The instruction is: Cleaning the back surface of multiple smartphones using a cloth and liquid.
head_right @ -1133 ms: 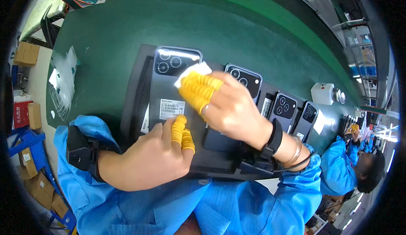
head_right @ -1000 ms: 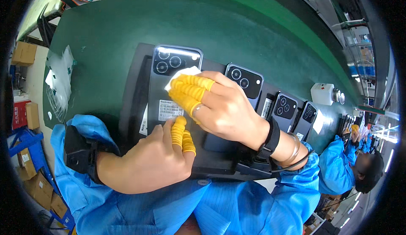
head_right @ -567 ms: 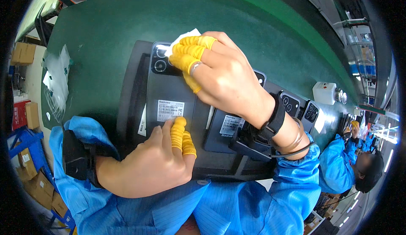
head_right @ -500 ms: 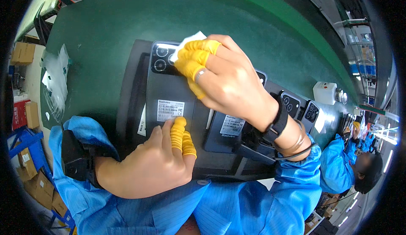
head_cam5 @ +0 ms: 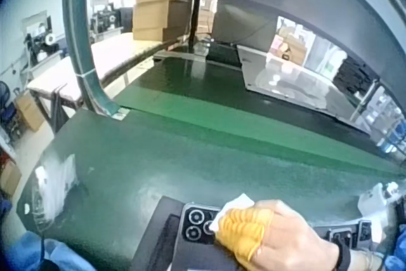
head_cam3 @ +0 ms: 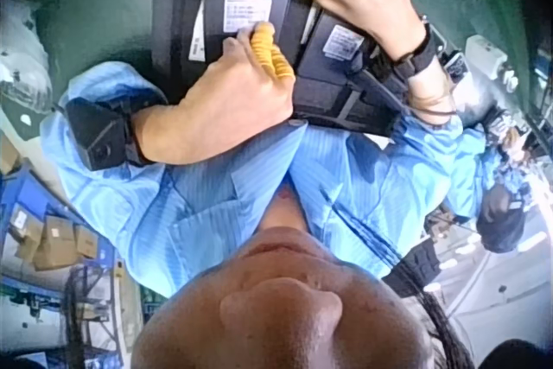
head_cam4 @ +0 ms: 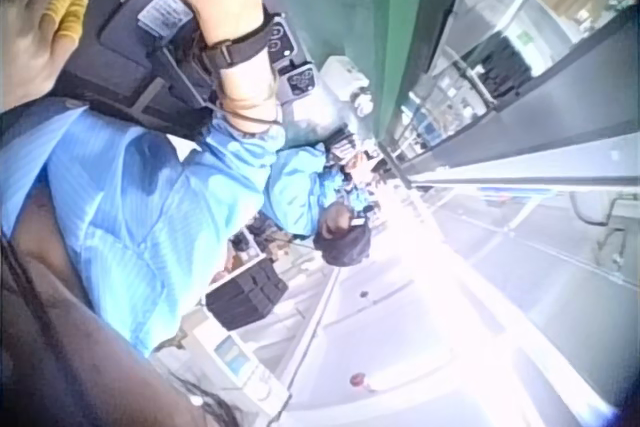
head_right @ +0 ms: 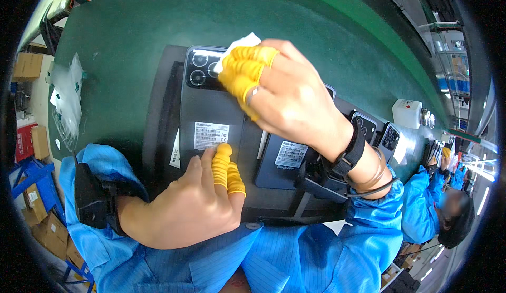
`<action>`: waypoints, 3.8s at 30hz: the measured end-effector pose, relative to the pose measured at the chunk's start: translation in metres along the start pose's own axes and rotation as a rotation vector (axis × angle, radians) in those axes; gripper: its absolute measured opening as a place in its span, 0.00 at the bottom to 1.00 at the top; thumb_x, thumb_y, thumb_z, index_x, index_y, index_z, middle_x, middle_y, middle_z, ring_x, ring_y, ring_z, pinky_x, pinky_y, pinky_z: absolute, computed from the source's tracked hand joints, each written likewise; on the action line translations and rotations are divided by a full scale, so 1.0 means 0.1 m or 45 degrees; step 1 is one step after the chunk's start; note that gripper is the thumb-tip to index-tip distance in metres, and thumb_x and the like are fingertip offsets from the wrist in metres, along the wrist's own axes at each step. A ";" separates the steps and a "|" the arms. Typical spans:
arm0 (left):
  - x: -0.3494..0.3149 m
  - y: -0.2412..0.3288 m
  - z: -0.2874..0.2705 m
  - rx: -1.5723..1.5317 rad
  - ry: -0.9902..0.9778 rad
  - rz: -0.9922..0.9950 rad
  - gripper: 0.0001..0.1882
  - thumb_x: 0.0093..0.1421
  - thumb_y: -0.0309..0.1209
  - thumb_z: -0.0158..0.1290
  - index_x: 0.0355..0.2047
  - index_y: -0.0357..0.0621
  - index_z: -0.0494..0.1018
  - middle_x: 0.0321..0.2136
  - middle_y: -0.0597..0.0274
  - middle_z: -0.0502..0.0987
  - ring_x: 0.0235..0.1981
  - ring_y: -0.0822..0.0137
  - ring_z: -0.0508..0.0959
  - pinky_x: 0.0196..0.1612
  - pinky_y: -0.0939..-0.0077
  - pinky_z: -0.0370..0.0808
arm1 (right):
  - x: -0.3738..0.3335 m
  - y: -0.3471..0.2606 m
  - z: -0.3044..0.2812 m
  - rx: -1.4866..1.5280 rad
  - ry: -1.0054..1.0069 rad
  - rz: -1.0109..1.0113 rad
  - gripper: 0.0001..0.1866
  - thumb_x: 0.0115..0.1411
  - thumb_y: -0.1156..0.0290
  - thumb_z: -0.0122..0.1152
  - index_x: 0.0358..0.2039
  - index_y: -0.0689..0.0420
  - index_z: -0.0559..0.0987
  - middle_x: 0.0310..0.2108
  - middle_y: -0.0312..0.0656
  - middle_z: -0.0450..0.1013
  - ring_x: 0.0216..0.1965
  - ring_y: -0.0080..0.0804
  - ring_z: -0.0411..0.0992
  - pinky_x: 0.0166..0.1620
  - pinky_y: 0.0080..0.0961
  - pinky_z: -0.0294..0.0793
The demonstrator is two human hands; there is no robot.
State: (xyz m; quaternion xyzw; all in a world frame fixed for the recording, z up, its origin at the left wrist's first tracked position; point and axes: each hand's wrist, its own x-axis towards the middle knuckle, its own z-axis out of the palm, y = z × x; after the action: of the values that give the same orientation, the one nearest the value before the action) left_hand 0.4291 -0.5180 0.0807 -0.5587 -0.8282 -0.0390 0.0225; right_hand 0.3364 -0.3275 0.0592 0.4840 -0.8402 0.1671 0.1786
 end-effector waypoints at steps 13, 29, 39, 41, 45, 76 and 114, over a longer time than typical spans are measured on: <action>-0.03 0.13 -0.02 0.110 -0.047 -0.070 0.13 0.44 0.33 0.51 0.23 0.32 0.74 0.21 0.34 0.77 0.29 0.42 0.80 0.29 0.65 0.75 | 0.21 0.38 0.00 0.029 -0.022 -0.141 0.12 0.46 0.77 0.63 0.34 0.58 0.78 0.34 0.42 0.77 0.38 0.38 0.75 0.46 0.35 0.73; -0.05 0.14 0.00 0.106 -0.025 -0.110 0.12 0.46 0.33 0.50 0.20 0.34 0.73 0.22 0.34 0.77 0.30 0.42 0.81 0.30 0.64 0.75 | 0.12 0.02 -0.18 0.176 0.055 0.155 0.09 0.46 0.79 0.60 0.30 0.57 0.80 0.34 0.41 0.78 0.37 0.38 0.76 0.44 0.33 0.73; -0.04 0.11 0.01 0.082 0.007 -0.084 0.13 0.47 0.34 0.50 0.20 0.34 0.73 0.19 0.36 0.76 0.29 0.42 0.81 0.29 0.63 0.75 | 0.13 0.11 -0.20 0.097 -0.085 0.050 0.08 0.42 0.78 0.61 0.27 0.58 0.78 0.27 0.40 0.75 0.32 0.40 0.74 0.41 0.33 0.71; -0.07 0.14 -0.04 0.089 0.019 -0.124 0.12 0.47 0.34 0.50 0.19 0.34 0.73 0.19 0.37 0.76 0.29 0.42 0.81 0.29 0.63 0.75 | 0.19 0.14 -0.15 0.082 0.105 0.090 0.09 0.43 0.79 0.62 0.29 0.58 0.79 0.25 0.40 0.75 0.32 0.41 0.75 0.41 0.34 0.71; 0.00 0.05 0.06 0.066 0.016 -0.052 0.13 0.47 0.34 0.50 0.21 0.34 0.74 0.19 0.36 0.76 0.29 0.42 0.81 0.30 0.62 0.75 | 0.09 0.13 0.08 0.139 0.021 0.060 0.09 0.44 0.77 0.65 0.29 0.59 0.79 0.28 0.40 0.77 0.33 0.40 0.75 0.41 0.34 0.71; -0.02 0.06 0.03 0.088 0.024 0.034 0.15 0.45 0.31 0.53 0.27 0.30 0.79 0.21 0.48 0.79 0.22 0.55 0.81 0.27 0.56 0.80 | 0.39 -0.01 0.04 0.106 -0.067 -0.071 0.15 0.42 0.82 0.62 0.35 0.60 0.79 0.36 0.46 0.76 0.38 0.44 0.73 0.44 0.37 0.71; 0.02 0.07 0.01 0.153 -0.010 0.037 0.17 0.42 0.30 0.58 0.29 0.28 0.77 0.27 0.47 0.80 0.27 0.59 0.82 0.28 0.65 0.81 | 0.36 0.12 0.19 0.230 -0.063 -0.052 0.17 0.45 0.82 0.60 0.38 0.60 0.80 0.39 0.44 0.77 0.40 0.46 0.75 0.45 0.37 0.73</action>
State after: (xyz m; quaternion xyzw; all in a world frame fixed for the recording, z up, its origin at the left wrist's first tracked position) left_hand 0.4346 -0.5136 0.0804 -0.5684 -0.8209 0.0134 0.0532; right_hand 0.3064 -0.3575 0.0581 0.5190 -0.8159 0.2265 0.1168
